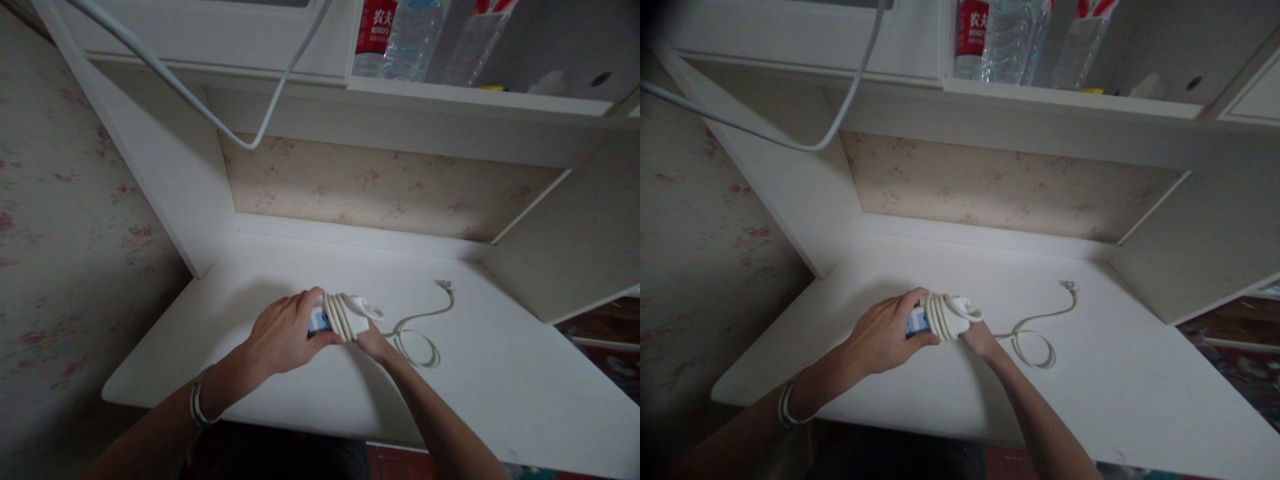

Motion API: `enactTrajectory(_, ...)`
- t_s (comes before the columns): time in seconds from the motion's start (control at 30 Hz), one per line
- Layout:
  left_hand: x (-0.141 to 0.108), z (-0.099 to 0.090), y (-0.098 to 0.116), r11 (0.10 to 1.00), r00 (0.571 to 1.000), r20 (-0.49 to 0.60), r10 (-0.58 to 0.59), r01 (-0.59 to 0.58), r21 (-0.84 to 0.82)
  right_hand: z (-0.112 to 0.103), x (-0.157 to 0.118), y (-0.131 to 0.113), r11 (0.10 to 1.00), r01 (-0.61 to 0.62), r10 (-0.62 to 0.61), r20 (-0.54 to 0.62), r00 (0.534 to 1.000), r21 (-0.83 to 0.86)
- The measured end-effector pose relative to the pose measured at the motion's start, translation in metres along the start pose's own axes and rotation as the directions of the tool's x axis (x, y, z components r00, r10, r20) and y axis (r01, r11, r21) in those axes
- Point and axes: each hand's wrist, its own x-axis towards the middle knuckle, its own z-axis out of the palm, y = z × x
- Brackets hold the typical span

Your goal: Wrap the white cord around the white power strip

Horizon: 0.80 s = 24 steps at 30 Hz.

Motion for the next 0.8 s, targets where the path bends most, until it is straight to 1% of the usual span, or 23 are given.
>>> enactTrajectory(0.1,0.009,0.001,-0.011,0.993,0.993,-0.04,-0.113,0.115,0.025,0.006,-0.022,-0.003,0.986,-0.048,0.059,0.066,0.996,-0.162)
enactTrajectory(0.17,0.014,0.006,-0.018,0.985,0.985,-0.053,-0.164,0.166,0.041,0.009,-0.036,-0.013,0.941,-0.005,0.039,0.092,0.995,-0.339)
enactTrajectory(0.27,0.02,0.017,-0.024,0.972,0.973,-0.048,-0.226,0.228,0.057,0.009,-0.052,-0.032,0.786,0.045,-0.001,0.071,0.997,-0.616)
enactTrajectory(0.33,0.023,0.024,-0.025,0.965,0.967,-0.036,-0.253,0.255,0.065,0.007,-0.058,-0.044,0.69,0.072,-0.053,0.049,0.997,-0.72)
enactTrajectory(0.43,0.025,0.033,-0.023,0.962,0.963,-0.025,-0.267,0.268,0.058,0.005,-0.062,-0.059,0.587,0.139,-0.141,0.069,0.988,-0.797)
enactTrajectory(0.53,0.025,0.038,-0.021,0.964,0.965,-0.019,-0.261,0.262,0.039,0.0,-0.061,-0.069,0.53,0.205,-0.193,0.118,0.974,-0.823)
enactTrajectory(0.63,0.023,0.039,-0.023,0.97,0.97,0.012,-0.243,0.243,-0.016,-0.01,-0.057,-0.073,0.533,0.203,-0.225,0.094,0.97,-0.821)
enactTrajectory(0.8,0.018,0.037,-0.029,0.961,0.979,0.061,-0.195,0.203,-0.188,-0.027,-0.052,-0.076,0.586,0.212,-0.297,0.037,0.954,-0.782)
